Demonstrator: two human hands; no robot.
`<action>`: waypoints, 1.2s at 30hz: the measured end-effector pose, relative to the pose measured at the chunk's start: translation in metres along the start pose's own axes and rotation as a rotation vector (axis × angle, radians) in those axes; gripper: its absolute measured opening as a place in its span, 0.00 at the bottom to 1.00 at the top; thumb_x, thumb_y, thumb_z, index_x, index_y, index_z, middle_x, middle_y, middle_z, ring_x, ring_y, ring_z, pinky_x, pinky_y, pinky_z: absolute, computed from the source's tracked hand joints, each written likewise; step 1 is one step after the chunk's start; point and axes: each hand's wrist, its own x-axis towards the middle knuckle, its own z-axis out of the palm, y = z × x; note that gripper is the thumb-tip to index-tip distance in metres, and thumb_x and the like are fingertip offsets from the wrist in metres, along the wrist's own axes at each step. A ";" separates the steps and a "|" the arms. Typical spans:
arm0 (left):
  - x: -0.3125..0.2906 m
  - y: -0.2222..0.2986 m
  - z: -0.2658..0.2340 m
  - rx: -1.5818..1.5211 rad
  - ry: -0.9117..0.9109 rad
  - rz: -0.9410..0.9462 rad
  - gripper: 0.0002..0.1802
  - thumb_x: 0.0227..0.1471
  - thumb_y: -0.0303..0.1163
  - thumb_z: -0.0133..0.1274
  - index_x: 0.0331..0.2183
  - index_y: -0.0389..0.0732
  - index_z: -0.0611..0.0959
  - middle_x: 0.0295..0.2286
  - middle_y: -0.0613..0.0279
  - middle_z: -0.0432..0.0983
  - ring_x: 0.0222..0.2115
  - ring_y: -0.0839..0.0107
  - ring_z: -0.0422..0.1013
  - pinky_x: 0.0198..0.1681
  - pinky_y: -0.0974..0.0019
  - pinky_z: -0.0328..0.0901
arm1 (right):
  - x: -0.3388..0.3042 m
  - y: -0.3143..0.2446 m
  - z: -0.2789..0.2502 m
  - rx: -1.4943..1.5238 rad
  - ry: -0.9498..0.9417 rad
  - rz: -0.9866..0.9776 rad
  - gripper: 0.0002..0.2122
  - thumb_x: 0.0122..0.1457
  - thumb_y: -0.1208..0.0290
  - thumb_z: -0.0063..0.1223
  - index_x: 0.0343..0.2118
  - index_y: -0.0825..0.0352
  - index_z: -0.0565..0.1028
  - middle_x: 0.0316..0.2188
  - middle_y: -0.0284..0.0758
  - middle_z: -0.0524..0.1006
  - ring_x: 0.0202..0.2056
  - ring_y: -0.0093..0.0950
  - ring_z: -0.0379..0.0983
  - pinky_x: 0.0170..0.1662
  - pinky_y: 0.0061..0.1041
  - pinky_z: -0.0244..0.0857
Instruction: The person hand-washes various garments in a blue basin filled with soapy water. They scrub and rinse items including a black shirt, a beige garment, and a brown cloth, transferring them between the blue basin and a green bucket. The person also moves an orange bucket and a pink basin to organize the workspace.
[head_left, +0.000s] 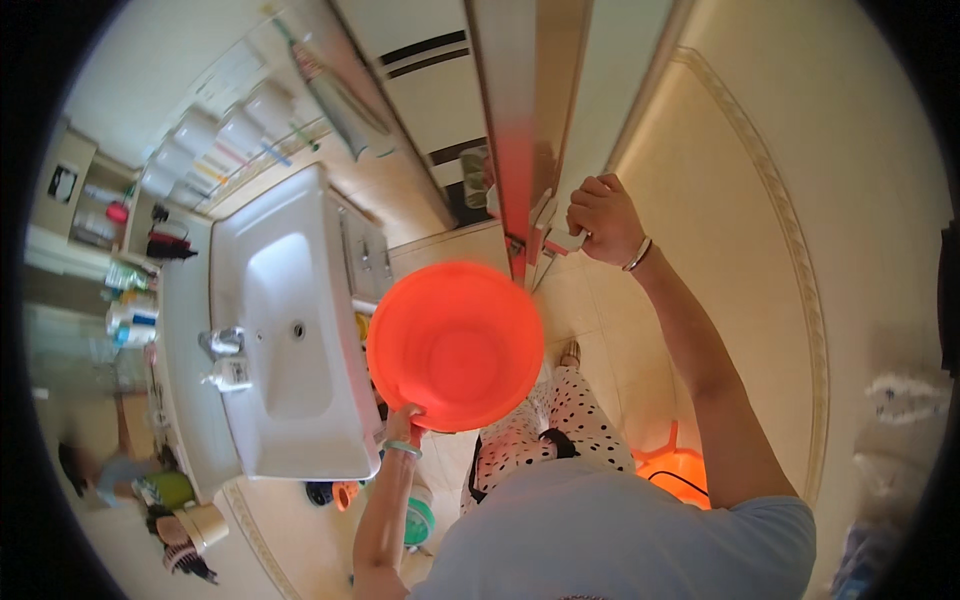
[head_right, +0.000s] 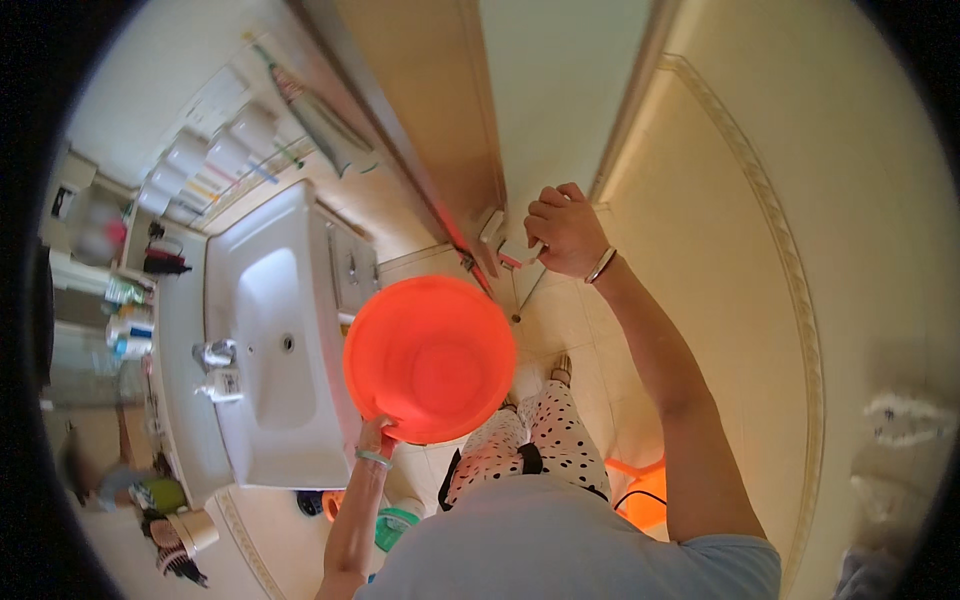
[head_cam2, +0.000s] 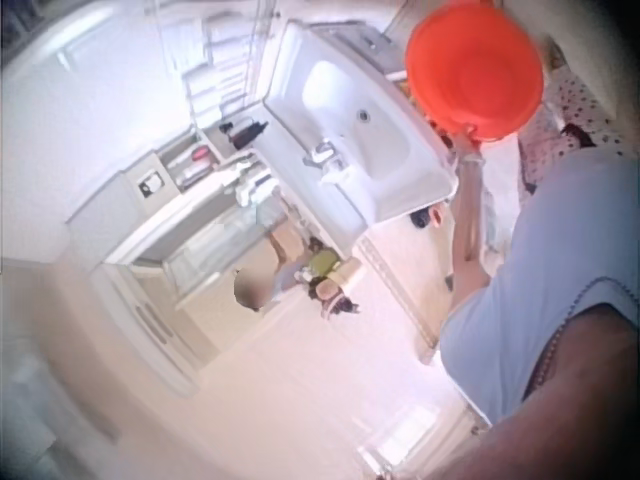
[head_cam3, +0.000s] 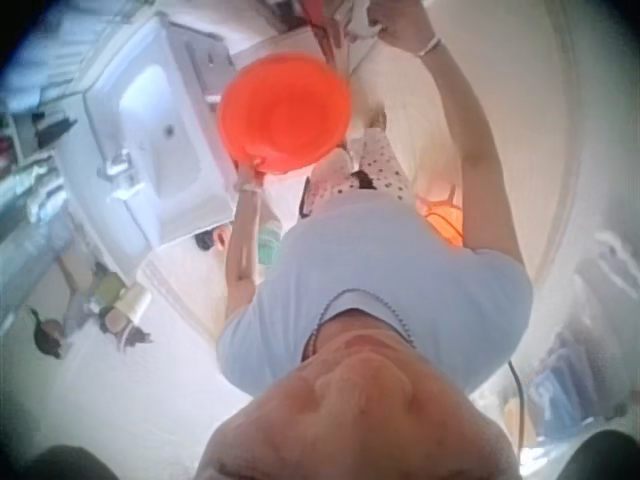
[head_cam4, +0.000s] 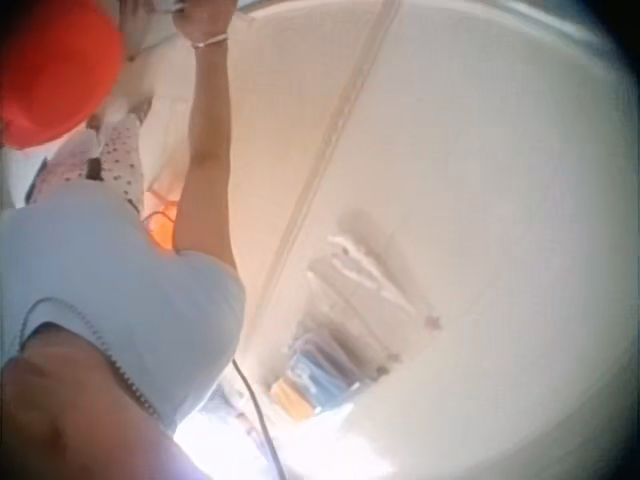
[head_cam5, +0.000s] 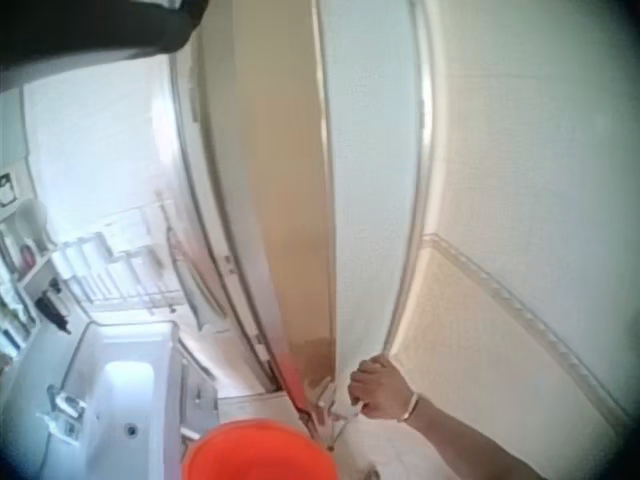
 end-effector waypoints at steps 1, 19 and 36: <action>0.004 0.002 0.021 -0.010 -0.008 -0.004 0.29 0.34 0.15 0.48 0.44 0.42 0.70 0.30 0.63 0.72 0.24 0.69 0.72 0.20 0.70 0.69 | 0.000 0.016 -0.016 -0.016 0.011 0.013 0.10 0.29 0.79 0.56 0.15 0.58 0.68 0.23 0.25 0.69 0.38 0.26 0.68 0.46 0.32 0.56; -0.003 -0.087 0.183 0.231 -0.306 -0.204 0.30 0.37 0.19 0.50 0.48 0.38 0.69 0.40 0.58 0.72 0.36 0.61 0.74 0.35 0.58 0.74 | -0.228 0.082 -0.128 1.532 0.555 1.114 0.29 0.59 0.51 0.47 0.54 0.72 0.65 0.48 0.35 0.73 0.46 0.26 0.69 0.50 0.25 0.62; 0.031 -0.156 0.295 0.420 -0.481 -0.218 0.31 0.40 0.24 0.50 0.51 0.41 0.67 0.40 0.57 0.73 0.37 0.61 0.74 0.34 0.61 0.73 | -0.297 0.198 -0.207 1.310 0.759 1.243 0.19 0.56 0.70 0.50 0.51 0.70 0.71 0.45 0.32 0.75 0.44 0.22 0.70 0.43 0.24 0.65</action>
